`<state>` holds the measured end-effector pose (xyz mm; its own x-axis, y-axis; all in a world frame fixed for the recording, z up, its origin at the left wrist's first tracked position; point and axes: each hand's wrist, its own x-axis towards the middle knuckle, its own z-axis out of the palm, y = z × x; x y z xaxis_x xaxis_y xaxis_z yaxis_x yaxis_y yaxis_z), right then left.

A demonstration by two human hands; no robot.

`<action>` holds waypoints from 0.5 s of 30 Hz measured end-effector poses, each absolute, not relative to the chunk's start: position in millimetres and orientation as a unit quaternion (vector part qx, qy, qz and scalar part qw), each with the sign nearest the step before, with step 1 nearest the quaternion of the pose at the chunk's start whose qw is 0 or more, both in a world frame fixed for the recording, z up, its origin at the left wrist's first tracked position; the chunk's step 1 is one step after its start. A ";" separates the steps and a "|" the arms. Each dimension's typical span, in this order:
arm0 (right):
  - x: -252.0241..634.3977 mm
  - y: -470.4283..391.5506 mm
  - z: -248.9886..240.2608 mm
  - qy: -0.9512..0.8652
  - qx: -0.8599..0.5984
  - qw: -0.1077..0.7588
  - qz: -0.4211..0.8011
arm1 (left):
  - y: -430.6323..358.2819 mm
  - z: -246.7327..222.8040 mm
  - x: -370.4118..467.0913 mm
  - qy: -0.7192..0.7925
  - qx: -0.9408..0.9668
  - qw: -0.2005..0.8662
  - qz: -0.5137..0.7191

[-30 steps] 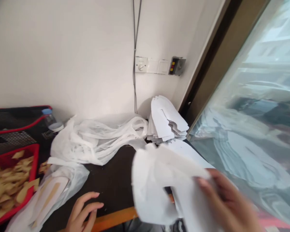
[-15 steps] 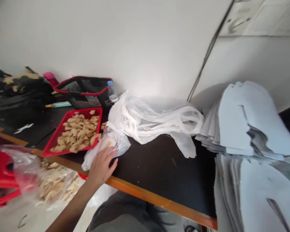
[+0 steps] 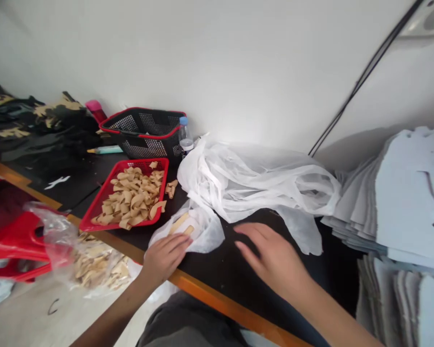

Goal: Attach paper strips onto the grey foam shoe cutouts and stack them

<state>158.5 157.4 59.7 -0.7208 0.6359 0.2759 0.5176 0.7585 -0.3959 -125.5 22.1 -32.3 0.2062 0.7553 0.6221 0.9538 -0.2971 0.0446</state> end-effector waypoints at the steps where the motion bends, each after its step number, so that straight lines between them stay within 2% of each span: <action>1: 130.8 159.0 52.5 -0.912 -0.341 0.163 0.160 | 18.9 -31.4 -117.3 -0.556 -0.765 0.161 -0.282; 4: 69.4 165.7 26.9 -0.897 -0.402 -0.001 0.184 | 11.1 -30.3 -98.2 -0.574 -0.759 0.133 -0.277; 6: 50.7 168.7 13.7 -0.894 -0.411 -0.032 0.177 | 9.7 -32.5 -94.5 -0.649 -0.700 0.133 -0.267; 9: 47.1 165.6 9.9 -0.912 -0.354 0.032 0.206 | 12.8 -42.4 -100.6 -0.742 -0.604 0.104 -0.270; 13: 63.9 155.7 25.0 -0.937 -0.220 0.117 0.244 | 21.1 -55.3 -112.3 -0.689 -0.658 0.105 -0.284; 15: 80.0 153.4 31.2 -0.931 -0.238 0.182 0.207 | 24.6 -49.3 -117.4 -0.658 -0.685 0.112 -0.290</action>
